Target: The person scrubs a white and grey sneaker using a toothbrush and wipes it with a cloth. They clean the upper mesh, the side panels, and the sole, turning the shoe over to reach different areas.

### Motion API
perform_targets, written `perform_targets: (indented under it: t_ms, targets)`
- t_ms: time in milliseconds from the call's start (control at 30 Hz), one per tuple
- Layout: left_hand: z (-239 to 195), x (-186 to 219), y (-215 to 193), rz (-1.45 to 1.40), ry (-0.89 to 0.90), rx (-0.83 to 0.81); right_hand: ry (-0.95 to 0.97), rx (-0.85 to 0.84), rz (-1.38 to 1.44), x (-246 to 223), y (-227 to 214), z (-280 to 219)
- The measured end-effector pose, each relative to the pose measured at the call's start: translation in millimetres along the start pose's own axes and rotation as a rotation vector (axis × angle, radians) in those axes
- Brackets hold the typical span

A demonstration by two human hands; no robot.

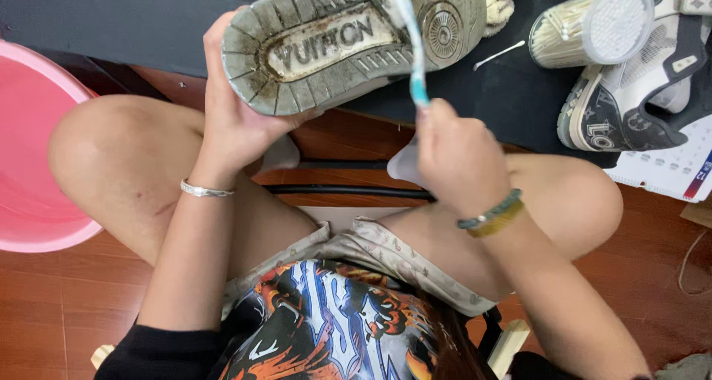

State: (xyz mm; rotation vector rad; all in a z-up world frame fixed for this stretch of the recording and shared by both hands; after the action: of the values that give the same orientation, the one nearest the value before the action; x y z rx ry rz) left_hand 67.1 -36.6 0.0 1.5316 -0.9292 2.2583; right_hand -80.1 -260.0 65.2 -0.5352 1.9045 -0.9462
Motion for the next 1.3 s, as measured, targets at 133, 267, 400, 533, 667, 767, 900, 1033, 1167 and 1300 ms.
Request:
perform_targets:
  t_ms: [133,267,400,533,667,767,900,1033,1167,1300]
  targets:
    - [-0.8,1.7,0.0,-0.028,-0.017,-0.002,0.010,0.056,-0.020,15.9,-8.7,25.5]
    - [8.9,-6.3,1.2,-0.067,-0.006,0.015,-0.093,0.071,0.048,16.7,9.3,16.5]
    - [3.6,9.9,-4.9,0.006,0.022,0.030,-0.058,0.053,-0.010,26.3,-12.6,4.7]
    - [-4.7,10.2,1.9,-0.150,-0.027,0.014,-0.097,0.075,0.102,20.0,-0.9,19.7]
    - [3.6,14.9,-2.6,0.056,0.067,0.063,-0.069,-0.045,0.017,2.5,6.0,-11.3]
    - [0.2,17.5,-0.4,0.008,0.048,0.050,0.006,0.001,-0.063,18.1,-16.2,1.0]
    - [-2.1,12.9,1.4,0.003,0.019,0.064,-0.020,0.049,0.028,16.1,-0.3,17.1]
    - [-6.6,9.9,5.7,-0.006,0.012,0.068,0.005,0.016,0.047,7.4,17.4,-35.7]
    - [-13.6,11.9,11.7,-0.022,-0.013,0.086,0.214,0.145,-0.015,54.0,-0.8,-19.3]
    - [-21.1,13.1,12.6,0.160,-0.039,0.109,0.057,0.115,0.050,39.6,33.2,-44.5]
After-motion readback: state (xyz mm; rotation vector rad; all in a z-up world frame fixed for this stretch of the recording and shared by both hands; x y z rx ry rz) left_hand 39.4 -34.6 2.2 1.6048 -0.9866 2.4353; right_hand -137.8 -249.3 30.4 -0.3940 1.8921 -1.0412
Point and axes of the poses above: each hand's wrist, its own z-axis towards the middle knuckle, its own y-axis out of the palm, x = y × z, the point moved 4 cm from there along z, towards the middle knuckle, and after that the axes turned 8 degrees about z, right-handed, at the moved point
